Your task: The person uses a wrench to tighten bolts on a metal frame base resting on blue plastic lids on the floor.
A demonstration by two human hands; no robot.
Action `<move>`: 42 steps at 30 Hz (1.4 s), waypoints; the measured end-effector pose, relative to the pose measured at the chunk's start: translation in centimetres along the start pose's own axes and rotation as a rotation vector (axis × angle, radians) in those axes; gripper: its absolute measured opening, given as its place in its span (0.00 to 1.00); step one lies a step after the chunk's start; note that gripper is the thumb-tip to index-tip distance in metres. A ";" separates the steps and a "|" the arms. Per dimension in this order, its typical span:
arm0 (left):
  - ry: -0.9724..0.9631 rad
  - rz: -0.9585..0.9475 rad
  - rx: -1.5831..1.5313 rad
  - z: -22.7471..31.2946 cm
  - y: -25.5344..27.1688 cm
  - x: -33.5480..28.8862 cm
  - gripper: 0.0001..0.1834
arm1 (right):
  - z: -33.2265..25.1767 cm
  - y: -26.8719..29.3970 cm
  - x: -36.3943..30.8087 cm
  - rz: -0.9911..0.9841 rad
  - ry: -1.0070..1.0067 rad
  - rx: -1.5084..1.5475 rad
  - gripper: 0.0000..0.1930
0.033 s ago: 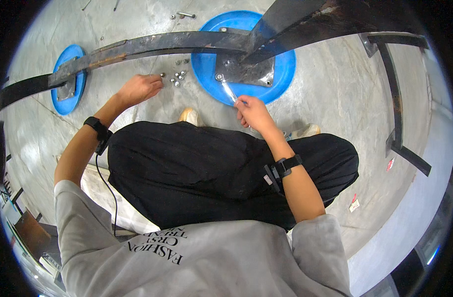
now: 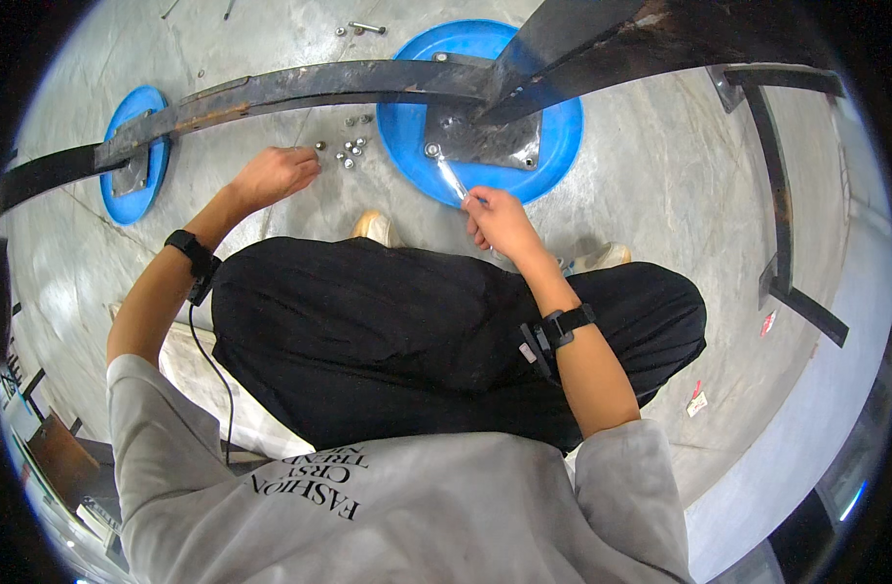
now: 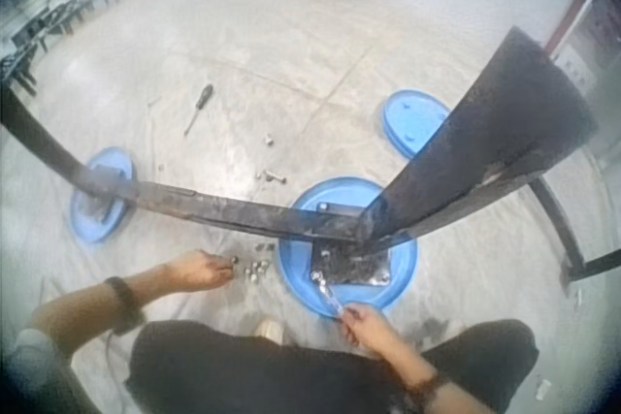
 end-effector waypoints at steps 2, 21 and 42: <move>-0.001 0.031 -0.013 0.0 -0.2 -0.6 0.05 | -0.1 0.0 -0.1 0.001 -0.004 0.006 0.12; 0.287 0.133 -0.018 -1.7 1.3 -0.9 0.07 | 0.0 0.2 -0.3 0.041 0.006 0.015 0.12; 0.364 -0.078 -0.280 15.2 13.5 16.0 0.14 | 0.6 -2.3 -1.1 -0.030 -0.035 0.299 0.12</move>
Point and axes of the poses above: each hand's wrist, its own x-axis towards the middle knuckle, its own y-axis out of the back of the hand, z = x × y, the point moved 9 cm from there along x, towards the middle knuckle, and after that the axes turned 15 degrees about z, right-handed, at the moved point
